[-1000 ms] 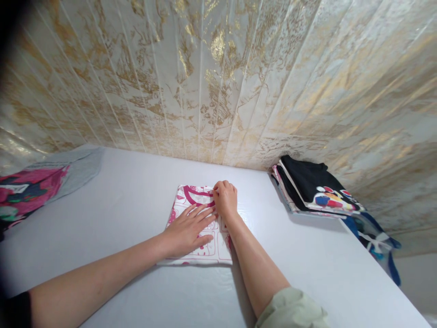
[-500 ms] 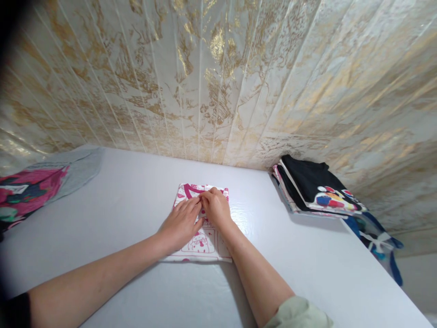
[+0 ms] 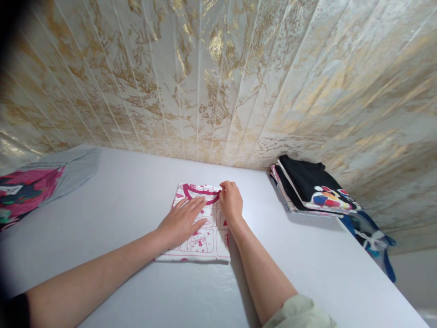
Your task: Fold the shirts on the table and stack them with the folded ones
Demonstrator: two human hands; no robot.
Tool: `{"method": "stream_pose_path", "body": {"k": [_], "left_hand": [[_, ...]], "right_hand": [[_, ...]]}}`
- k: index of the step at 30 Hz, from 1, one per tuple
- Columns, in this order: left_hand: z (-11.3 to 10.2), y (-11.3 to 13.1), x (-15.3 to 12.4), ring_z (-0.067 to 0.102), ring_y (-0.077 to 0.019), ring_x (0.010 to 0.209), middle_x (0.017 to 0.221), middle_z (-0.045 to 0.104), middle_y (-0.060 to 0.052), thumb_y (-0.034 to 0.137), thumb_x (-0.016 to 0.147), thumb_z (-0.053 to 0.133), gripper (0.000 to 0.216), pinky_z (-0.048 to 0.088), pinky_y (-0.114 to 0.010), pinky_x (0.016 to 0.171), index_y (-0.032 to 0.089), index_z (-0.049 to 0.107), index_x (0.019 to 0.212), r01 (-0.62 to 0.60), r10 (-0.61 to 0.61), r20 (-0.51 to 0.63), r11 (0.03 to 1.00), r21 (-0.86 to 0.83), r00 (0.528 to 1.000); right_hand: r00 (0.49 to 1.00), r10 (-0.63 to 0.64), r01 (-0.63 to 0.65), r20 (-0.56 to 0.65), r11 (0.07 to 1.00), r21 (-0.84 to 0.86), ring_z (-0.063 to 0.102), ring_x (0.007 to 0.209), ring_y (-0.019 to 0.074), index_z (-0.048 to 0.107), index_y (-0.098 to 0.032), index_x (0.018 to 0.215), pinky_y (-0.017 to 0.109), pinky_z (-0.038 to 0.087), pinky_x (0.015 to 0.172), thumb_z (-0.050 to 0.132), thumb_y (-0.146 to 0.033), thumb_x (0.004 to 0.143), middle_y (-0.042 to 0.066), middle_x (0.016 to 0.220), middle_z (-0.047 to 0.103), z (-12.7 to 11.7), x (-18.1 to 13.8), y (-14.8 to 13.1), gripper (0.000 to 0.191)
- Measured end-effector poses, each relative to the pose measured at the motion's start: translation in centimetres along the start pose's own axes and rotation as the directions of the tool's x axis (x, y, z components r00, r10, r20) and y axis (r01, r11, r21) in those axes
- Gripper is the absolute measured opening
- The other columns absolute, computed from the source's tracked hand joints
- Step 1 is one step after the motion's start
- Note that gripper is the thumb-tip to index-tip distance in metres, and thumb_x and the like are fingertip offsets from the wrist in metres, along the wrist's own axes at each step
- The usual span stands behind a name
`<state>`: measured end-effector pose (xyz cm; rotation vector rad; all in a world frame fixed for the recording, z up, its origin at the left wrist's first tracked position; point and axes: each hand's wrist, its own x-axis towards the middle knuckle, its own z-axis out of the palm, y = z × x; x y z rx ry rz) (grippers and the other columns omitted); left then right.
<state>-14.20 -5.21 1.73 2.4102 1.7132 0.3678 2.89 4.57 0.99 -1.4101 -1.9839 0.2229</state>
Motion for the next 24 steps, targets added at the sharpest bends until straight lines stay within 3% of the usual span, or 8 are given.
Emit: {"method": "stream_pose_path", "body": {"k": [4, 11, 15, 19, 24], "left_hand": [[0.2, -0.4, 0.2, 0.027, -0.0234, 0.145, 0.157, 0.031, -0.008, 0.048, 0.097, 0.037, 0.058, 0.019, -0.046, 0.119, 0.018, 0.036, 0.147, -0.014, 0.014, 0.007, 1.000, -0.015, 1.000], [0.5, -1.8, 0.7, 0.029, -0.0225, 0.144, 0.157, 0.032, -0.005, 0.046, 0.097, 0.040, 0.057, 0.018, -0.046, 0.119, 0.022, 0.035, 0.148, -0.072, 0.073, 0.009, 0.997, -0.039, 0.997], [0.7, -2.6, 1.0, 0.030, -0.0218, 0.143, 0.156, 0.034, -0.004, 0.049, 0.096, 0.039, 0.058, 0.019, -0.046, 0.118, 0.024, 0.034, 0.148, -0.121, 0.121, -0.018, 0.992, -0.046, 0.993], [0.6, -2.8, 1.0, 0.032, -0.0231, 0.142, 0.155, 0.035, -0.005, 0.050, 0.095, 0.041, 0.058, 0.020, -0.047, 0.118, 0.024, 0.035, 0.147, -0.124, 0.123, -0.015, 0.991, -0.040, 0.992], [-0.3, -0.7, 0.3, 0.032, -0.0249, 0.142, 0.153, 0.038, -0.009, 0.045, 0.097, 0.041, 0.055, 0.019, -0.049, 0.118, 0.020, 0.039, 0.145, -0.120, 0.118, -0.049, 0.992, -0.040, 0.992]], "right_hand": [[0.993, 0.040, -0.031, 0.108, 0.995, -0.092, 0.054, 0.090, 0.0206, 0.066, -0.021, 0.095, 0.031, 0.041, 0.080, 0.047, -0.017, 0.086, 0.006, 0.094, 0.062, 0.0, 0.5, 1.0, 0.022], [0.968, 0.072, -0.066, 0.240, 0.997, -0.033, 0.055, 0.084, 0.0177, 0.066, -0.019, 0.091, 0.028, 0.040, 0.075, 0.054, -0.014, 0.077, 0.004, 0.089, 0.063, -0.2, 1.5, 2.7, 0.020], [0.969, 0.085, -0.105, 0.231, 0.992, 0.075, 0.055, 0.074, 0.0160, 0.062, -0.019, 0.084, 0.026, 0.039, 0.067, 0.053, -0.019, 0.076, 0.001, 0.078, 0.062, -0.2, 1.7, 3.3, 0.012], [0.972, 0.068, -0.102, 0.227, 0.984, 0.144, 0.056, 0.072, 0.0147, 0.061, -0.020, 0.084, 0.025, 0.040, 0.067, 0.053, -0.019, 0.076, 0.001, 0.080, 0.064, -0.4, 1.9, 3.6, 0.012], [0.963, 0.173, -0.191, 0.208, 0.979, 0.068, 0.057, 0.071, 0.0140, 0.061, -0.019, 0.081, 0.024, 0.039, 0.065, 0.052, -0.018, 0.076, 0.001, 0.078, 0.065, -1.5, 2.4, 4.5, 0.010]]}}
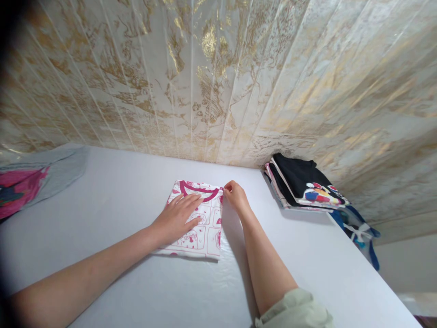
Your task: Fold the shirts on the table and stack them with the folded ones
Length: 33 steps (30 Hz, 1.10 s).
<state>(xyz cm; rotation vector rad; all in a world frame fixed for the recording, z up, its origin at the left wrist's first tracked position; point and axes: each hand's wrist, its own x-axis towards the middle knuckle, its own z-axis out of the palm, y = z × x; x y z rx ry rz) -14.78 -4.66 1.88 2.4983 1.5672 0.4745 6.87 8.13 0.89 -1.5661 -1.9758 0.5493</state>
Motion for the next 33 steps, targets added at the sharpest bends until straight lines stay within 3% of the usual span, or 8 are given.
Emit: {"method": "stream_pose_path", "body": {"k": [2, 7, 11, 15, 21, 25, 30, 33], "left_hand": [[-0.1, 1.7, -0.5, 0.032, -0.0248, 0.142, 0.153, 0.039, -0.009, 0.046, 0.097, 0.041, 0.054, 0.019, -0.047, 0.118, 0.020, 0.041, 0.144, -0.054, 0.054, 0.008, 0.998, -0.024, 0.999], [0.6, 4.8, -2.0, 0.031, -0.0238, 0.143, 0.154, 0.037, -0.008, 0.056, 0.093, 0.043, 0.064, 0.018, -0.043, 0.119, 0.020, 0.038, 0.146, -0.191, 0.212, 0.168, 0.973, -0.132, 0.963], [1.4, 4.7, -2.6, 0.022, -0.0237, 0.146, 0.158, 0.028, -0.009, 0.061, 0.094, 0.037, 0.070, 0.012, -0.046, 0.120, 0.019, 0.031, 0.149, -0.218, 0.247, 0.205, 0.964, -0.153, 0.947], [1.6, 4.2, -2.7, 0.020, -0.0235, 0.147, 0.158, 0.030, -0.006, 0.061, 0.094, 0.036, 0.066, 0.009, -0.045, 0.120, 0.023, 0.033, 0.148, -0.242, 0.265, 0.188, 0.960, -0.138, 0.946], [1.4, 4.3, -2.7, 0.025, -0.0276, 0.145, 0.156, 0.033, -0.006, 0.058, 0.093, 0.042, 0.060, 0.015, -0.050, 0.118, 0.027, 0.039, 0.145, -0.252, 0.274, 0.185, 0.958, -0.134, 0.944], [1.2, 4.3, -2.6, 0.024, -0.0271, 0.145, 0.157, 0.031, -0.005, 0.058, 0.093, 0.043, 0.060, 0.015, -0.049, 0.119, 0.029, 0.040, 0.145, -0.251, 0.273, 0.187, 0.959, -0.133, 0.944], [0.8, 4.5, -2.4, 0.024, -0.0279, 0.146, 0.157, 0.031, -0.005, 0.056, 0.092, 0.045, 0.060, 0.016, -0.050, 0.118, 0.028, 0.039, 0.145, -0.240, 0.268, 0.234, 0.961, -0.140, 0.935], [0.8, 4.5, -2.3, 0.024, -0.0288, 0.145, 0.157, 0.031, -0.006, 0.054, 0.092, 0.048, 0.060, 0.016, -0.052, 0.118, 0.027, 0.040, 0.145, -0.233, 0.257, 0.252, 0.965, -0.122, 0.933]], "right_hand": [[0.999, 0.035, -0.034, 0.033, 0.999, -0.035, 0.056, 0.067, 0.0135, 0.061, -0.019, 0.078, 0.024, 0.037, 0.062, 0.052, -0.020, 0.077, 0.000, 0.072, 0.065, -0.4, 0.0, 0.1, 0.009], [0.995, 0.040, -0.034, 0.096, 0.998, -0.061, 0.056, 0.064, 0.0133, 0.061, -0.020, 0.076, 0.024, 0.038, 0.062, 0.059, -0.028, 0.079, 0.000, 0.070, 0.065, -0.2, -0.2, -0.1, 0.009], [0.996, 0.022, -0.015, 0.089, 0.997, -0.076, 0.056, 0.065, 0.0129, 0.059, -0.020, 0.077, 0.023, 0.038, 0.062, 0.059, -0.027, 0.079, -0.001, 0.071, 0.065, 0.5, -0.3, 0.0, 0.007], [0.999, 0.006, -0.003, 0.040, 0.998, -0.057, 0.056, 0.064, 0.0129, 0.058, -0.021, 0.081, 0.023, 0.037, 0.060, 0.056, -0.025, 0.082, -0.002, 0.070, 0.064, 1.1, -0.6, -0.4, 0.005], [0.996, 0.008, -0.021, -0.088, 0.987, -0.157, 0.056, 0.069, 0.0145, 0.061, -0.023, 0.082, 0.024, 0.033, 0.058, 0.055, -0.024, 0.083, 0.000, 0.075, 0.066, 1.3, -1.0, -1.0, 0.005], [0.991, 0.011, -0.024, -0.134, 0.995, -0.097, 0.056, 0.067, 0.0141, 0.060, -0.021, 0.080, 0.024, 0.036, 0.061, 0.051, -0.020, 0.080, 0.000, 0.072, 0.064, 0.7, -0.4, -0.1, 0.009], [0.997, 0.072, -0.072, -0.002, 0.993, 0.091, 0.055, 0.057, 0.0130, 0.062, -0.019, 0.079, 0.024, 0.039, 0.058, 0.050, -0.018, 0.077, -0.003, 0.062, 0.059, -0.3, 0.2, 0.8, 0.012], [0.995, 0.017, -0.031, 0.095, 0.988, 0.154, 0.054, 0.056, 0.0120, 0.066, -0.019, 0.086, 0.023, 0.039, 0.058, 0.050, -0.017, 0.076, -0.004, 0.062, 0.058, -0.5, 0.2, 0.7, 0.019]]}}
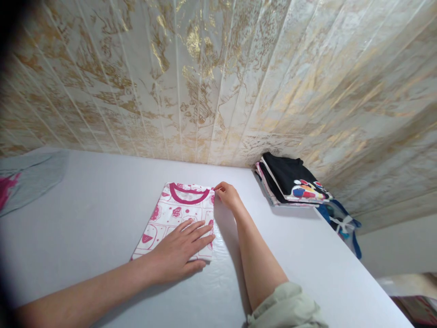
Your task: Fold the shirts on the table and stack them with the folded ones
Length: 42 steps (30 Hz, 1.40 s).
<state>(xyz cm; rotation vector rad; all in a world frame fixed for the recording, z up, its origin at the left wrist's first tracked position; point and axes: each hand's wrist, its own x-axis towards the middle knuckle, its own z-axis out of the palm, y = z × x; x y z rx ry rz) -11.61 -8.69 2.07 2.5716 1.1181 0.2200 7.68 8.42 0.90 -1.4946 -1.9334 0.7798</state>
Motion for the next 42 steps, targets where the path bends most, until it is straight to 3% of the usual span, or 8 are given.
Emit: {"method": "stream_pose_path", "body": {"k": [3, 8, 15, 21, 27, 31, 39, 42], "left_hand": [[0.3, -0.1, 0.0, 0.026, -0.0279, 0.145, 0.156, 0.033, -0.005, 0.054, 0.091, 0.049, 0.060, 0.016, -0.050, 0.118, 0.029, 0.040, 0.145, -0.018, 0.018, -0.048, 1.000, 0.001, 0.999], [0.7, -0.4, -0.1, 0.027, -0.0290, 0.144, 0.156, 0.034, -0.005, 0.053, 0.090, 0.053, 0.061, 0.017, -0.051, 0.118, 0.029, 0.041, 0.144, -0.030, 0.030, -0.059, 1.000, 0.002, 0.998], [1.0, -0.5, 0.1, 0.029, -0.0302, 0.143, 0.155, 0.035, -0.003, 0.048, 0.089, 0.055, 0.054, 0.018, -0.053, 0.117, 0.035, 0.045, 0.141, -0.033, 0.035, -0.090, 0.999, 0.020, 0.995], [0.5, -0.3, 0.0, 0.028, -0.0314, 0.143, 0.156, 0.033, -0.004, 0.045, 0.088, 0.058, 0.056, 0.019, -0.054, 0.116, 0.034, 0.045, 0.141, -0.020, 0.021, -0.054, 0.999, 0.026, 0.998], [0.9, -0.5, -0.1, 0.028, -0.0305, 0.143, 0.155, 0.036, -0.004, 0.050, 0.091, 0.052, 0.052, 0.019, -0.053, 0.117, 0.034, 0.046, 0.140, -0.045, 0.044, -0.105, 0.999, -0.001, 0.993], [0.7, -0.4, -0.2, 0.031, -0.0313, 0.142, 0.152, 0.040, -0.005, 0.048, 0.090, 0.054, 0.047, 0.021, -0.055, 0.116, 0.032, 0.052, 0.134, -0.053, 0.049, -0.113, 0.998, -0.032, 0.992], [-0.9, -0.7, -0.2, 0.030, -0.0308, 0.143, 0.152, 0.042, -0.001, 0.054, 0.090, 0.052, 0.052, 0.022, -0.054, 0.115, 0.034, 0.048, 0.137, -0.099, 0.097, -0.025, 0.987, -0.128, 0.995], [-0.9, -0.9, -0.1, 0.031, -0.0284, 0.143, 0.150, 0.045, 0.001, 0.056, 0.091, 0.047, 0.058, 0.022, -0.052, 0.116, 0.034, 0.040, 0.144, -0.089, 0.085, -0.030, 0.979, -0.182, 0.996]], "right_hand": [[0.997, -0.058, 0.058, 0.059, 0.998, 0.011, 0.054, 0.060, 0.0115, 0.068, -0.019, 0.091, 0.022, 0.040, 0.060, 0.051, -0.015, 0.076, -0.004, 0.064, 0.059, 0.1, -0.1, -0.2, 0.023], [0.994, -0.077, 0.078, 0.077, 0.997, -0.008, 0.055, 0.069, 0.0129, 0.063, -0.018, 0.080, 0.024, 0.043, 0.066, 0.054, -0.018, 0.078, -0.002, 0.073, 0.062, 0.3, 0.0, -0.1, 0.009], [0.954, -0.272, 0.259, -0.122, 0.959, -0.114, 0.055, 0.096, 0.0168, 0.058, -0.020, 0.085, 0.030, 0.044, 0.083, 0.050, -0.017, 0.081, 0.006, 0.107, 0.058, 1.8, 0.1, -0.2, 0.009], [0.971, -0.183, 0.146, -0.156, 0.963, -0.224, 0.054, 0.085, 0.0174, 0.057, -0.021, 0.083, 0.030, 0.043, 0.081, 0.049, -0.014, 0.081, 0.003, 0.089, 0.058, 2.5, 0.6, 0.3, 0.011], [0.965, -0.231, 0.213, -0.123, 0.967, -0.142, 0.055, 0.084, 0.0148, 0.061, -0.020, 0.092, 0.028, 0.043, 0.081, 0.050, -0.016, 0.081, 0.003, 0.097, 0.057, 1.9, 0.0, 0.0, 0.015], [0.973, -0.230, 0.216, -0.025, 0.940, -0.265, 0.054, 0.090, 0.0177, 0.063, -0.019, 0.083, 0.030, 0.041, 0.085, 0.059, -0.024, 0.080, 0.003, 0.090, 0.058, 1.6, -0.1, -0.3, 0.007], [0.995, 0.007, -0.059, -0.101, 0.854, -0.518, 0.055, 0.085, 0.0220, 0.062, -0.020, 0.078, 0.030, 0.037, 0.068, 0.056, -0.021, 0.084, 0.009, 0.092, 0.059, 0.8, -1.3, -2.1, 0.008], [0.981, -0.096, -0.020, -0.166, 0.808, -0.588, 0.053, 0.091, 0.0248, 0.063, -0.021, 0.089, 0.033, 0.036, 0.070, 0.053, -0.015, 0.086, 0.011, 0.096, 0.060, 1.0, -2.0, -3.6, 0.012]]}}
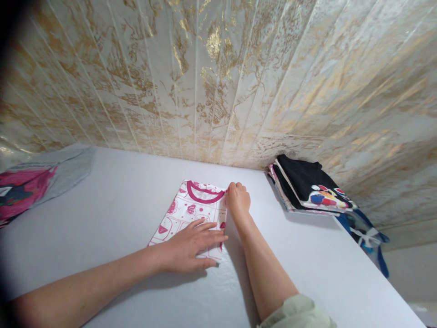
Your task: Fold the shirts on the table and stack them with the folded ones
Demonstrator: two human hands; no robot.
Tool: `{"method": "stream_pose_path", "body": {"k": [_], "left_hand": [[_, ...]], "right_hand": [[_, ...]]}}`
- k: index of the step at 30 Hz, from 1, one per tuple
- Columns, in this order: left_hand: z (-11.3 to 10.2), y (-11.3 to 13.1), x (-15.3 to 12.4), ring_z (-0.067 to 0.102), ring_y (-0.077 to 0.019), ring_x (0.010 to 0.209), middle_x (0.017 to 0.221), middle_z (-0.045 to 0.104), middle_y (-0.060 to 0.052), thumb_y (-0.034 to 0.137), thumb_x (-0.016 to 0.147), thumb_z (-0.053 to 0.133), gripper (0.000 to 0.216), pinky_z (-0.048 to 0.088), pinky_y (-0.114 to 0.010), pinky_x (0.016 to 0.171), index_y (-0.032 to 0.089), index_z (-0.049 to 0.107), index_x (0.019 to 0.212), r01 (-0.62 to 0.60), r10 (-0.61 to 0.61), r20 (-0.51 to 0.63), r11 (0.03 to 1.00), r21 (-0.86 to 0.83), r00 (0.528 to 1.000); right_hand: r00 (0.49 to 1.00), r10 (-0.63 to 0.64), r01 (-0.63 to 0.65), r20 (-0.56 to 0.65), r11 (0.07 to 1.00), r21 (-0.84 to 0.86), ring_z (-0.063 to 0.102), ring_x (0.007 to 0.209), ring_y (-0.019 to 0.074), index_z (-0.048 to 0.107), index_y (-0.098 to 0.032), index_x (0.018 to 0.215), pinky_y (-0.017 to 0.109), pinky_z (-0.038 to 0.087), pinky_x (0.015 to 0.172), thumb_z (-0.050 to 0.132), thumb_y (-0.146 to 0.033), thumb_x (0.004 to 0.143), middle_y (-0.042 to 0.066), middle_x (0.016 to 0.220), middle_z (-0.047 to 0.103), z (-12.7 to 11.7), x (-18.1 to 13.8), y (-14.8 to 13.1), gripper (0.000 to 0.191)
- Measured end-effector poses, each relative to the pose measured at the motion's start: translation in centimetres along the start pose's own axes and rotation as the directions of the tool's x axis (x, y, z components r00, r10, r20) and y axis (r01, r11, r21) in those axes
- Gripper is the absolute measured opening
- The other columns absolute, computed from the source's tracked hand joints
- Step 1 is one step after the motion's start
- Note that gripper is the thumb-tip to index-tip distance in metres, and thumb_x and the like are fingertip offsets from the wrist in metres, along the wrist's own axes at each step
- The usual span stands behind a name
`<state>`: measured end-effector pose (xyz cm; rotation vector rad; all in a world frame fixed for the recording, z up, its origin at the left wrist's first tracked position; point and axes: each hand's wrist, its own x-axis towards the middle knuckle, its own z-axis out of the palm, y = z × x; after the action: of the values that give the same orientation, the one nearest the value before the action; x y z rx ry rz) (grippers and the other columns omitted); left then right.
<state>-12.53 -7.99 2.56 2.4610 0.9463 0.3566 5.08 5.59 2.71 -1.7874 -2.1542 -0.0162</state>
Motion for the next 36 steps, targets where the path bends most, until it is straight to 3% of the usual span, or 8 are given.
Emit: {"method": "stream_pose_path", "body": {"k": [3, 5, 8, 11, 16, 21, 28, 36], "left_hand": [[0.2, 0.0, 0.0, 0.035, -0.0280, 0.140, 0.146, 0.050, -0.001, 0.056, 0.091, 0.047, 0.056, 0.022, -0.050, 0.117, 0.030, 0.046, 0.140, -0.006, 0.006, -0.030, 1.000, 0.017, 1.000], [0.4, 0.2, 0.0, 0.038, -0.0295, 0.138, 0.143, 0.053, -0.003, 0.055, 0.090, 0.049, 0.052, 0.021, -0.050, 0.116, 0.028, 0.053, 0.134, -0.003, 0.005, -0.044, 0.999, 0.050, 0.999], [0.4, 0.4, 0.0, 0.041, -0.0314, 0.135, 0.138, 0.057, -0.004, 0.054, 0.089, 0.052, 0.046, 0.021, -0.052, 0.116, 0.027, 0.058, 0.126, 0.002, 0.001, -0.050, 0.997, 0.074, 0.999], [0.3, 0.5, 0.0, 0.041, -0.0315, 0.135, 0.138, 0.057, -0.005, 0.054, 0.089, 0.053, 0.045, 0.019, -0.053, 0.116, 0.026, 0.059, 0.123, -0.007, 0.010, -0.045, 0.998, 0.066, 0.999], [0.2, 0.5, 0.0, 0.039, -0.0321, 0.136, 0.143, 0.052, -0.006, 0.056, 0.088, 0.053, 0.050, 0.019, -0.054, 0.115, 0.025, 0.057, 0.127, -0.017, 0.019, -0.043, 0.999, 0.049, 0.999], [0.3, 0.4, -0.2, 0.042, -0.0307, 0.133, 0.140, 0.055, -0.005, 0.057, 0.088, 0.053, 0.052, 0.019, -0.053, 0.115, 0.027, 0.055, 0.130, -0.030, 0.034, -0.047, 0.997, 0.077, 0.998], [0.4, 0.3, -0.2, 0.037, -0.0303, 0.137, 0.146, 0.049, -0.007, 0.057, 0.087, 0.052, 0.058, 0.022, -0.051, 0.114, 0.024, 0.052, 0.135, -0.046, 0.050, -0.056, 0.995, 0.085, 0.997], [0.1, 0.4, 0.0, 0.046, -0.0289, 0.128, 0.132, 0.060, -0.006, 0.052, 0.084, 0.058, 0.048, 0.027, -0.046, 0.112, 0.023, 0.061, 0.122, -0.055, 0.065, -0.087, 0.992, 0.111, 0.994]], "right_hand": [[0.985, -0.154, 0.158, -0.082, 0.986, 0.049, 0.052, 0.096, 0.0254, 0.065, -0.022, 0.097, 0.035, 0.037, 0.079, 0.051, -0.015, 0.089, 0.010, 0.102, 0.061, -0.3, -0.3, -1.7, 0.017], [0.973, -0.228, 0.231, -0.035, 0.963, 0.139, 0.053, 0.096, 0.0243, 0.066, -0.022, 0.098, 0.034, 0.037, 0.082, 0.052, -0.019, 0.090, 0.009, 0.102, 0.063, -0.1, -0.3, -2.9, 0.016], [0.961, -0.259, 0.234, 0.099, 0.948, 0.216, 0.055, 0.094, 0.0216, 0.068, -0.023, 0.096, 0.032, 0.038, 0.082, 0.058, -0.024, 0.088, 0.007, 0.099, 0.065, 0.5, 0.1, -4.2, 0.013], [0.948, -0.234, 0.201, 0.215, 0.965, 0.167, 0.056, 0.094, 0.0205, 0.068, -0.023, 0.097, 0.030, 0.037, 0.079, 0.063, -0.031, 0.085, 0.006, 0.101, 0.066, 0.7, 0.9, -4.9, 0.015], [0.918, -0.253, 0.225, 0.305, 0.966, 0.125, 0.058, 0.092, 0.0191, 0.066, -0.021, 0.097, 0.029, 0.035, 0.077, 0.062, -0.034, 0.086, 0.004, 0.100, 0.067, 0.4, 1.9, -5.8, 0.017], [0.939, -0.249, 0.224, 0.238, 0.966, 0.128, 0.058, 0.093, 0.0183, 0.067, -0.021, 0.095, 0.030, 0.035, 0.081, 0.055, -0.023, 0.088, 0.004, 0.098, 0.068, 0.7, 2.0, -7.0, 0.013], [0.932, -0.296, 0.262, 0.207, 0.949, 0.176, 0.058, 0.101, 0.0203, 0.064, -0.023, 0.114, 0.033, 0.036, 0.088, 0.055, -0.029, 0.090, 0.006, 0.107, 0.067, 1.3, 3.8, -10.0, 0.027], [0.930, -0.306, 0.252, 0.204, 0.934, 0.252, 0.061, 0.086, 0.0169, 0.066, -0.023, 0.092, 0.028, 0.038, 0.077, 0.058, -0.024, 0.086, 0.002, 0.095, 0.071, 2.8, 4.9, -11.9, 0.011]]}}
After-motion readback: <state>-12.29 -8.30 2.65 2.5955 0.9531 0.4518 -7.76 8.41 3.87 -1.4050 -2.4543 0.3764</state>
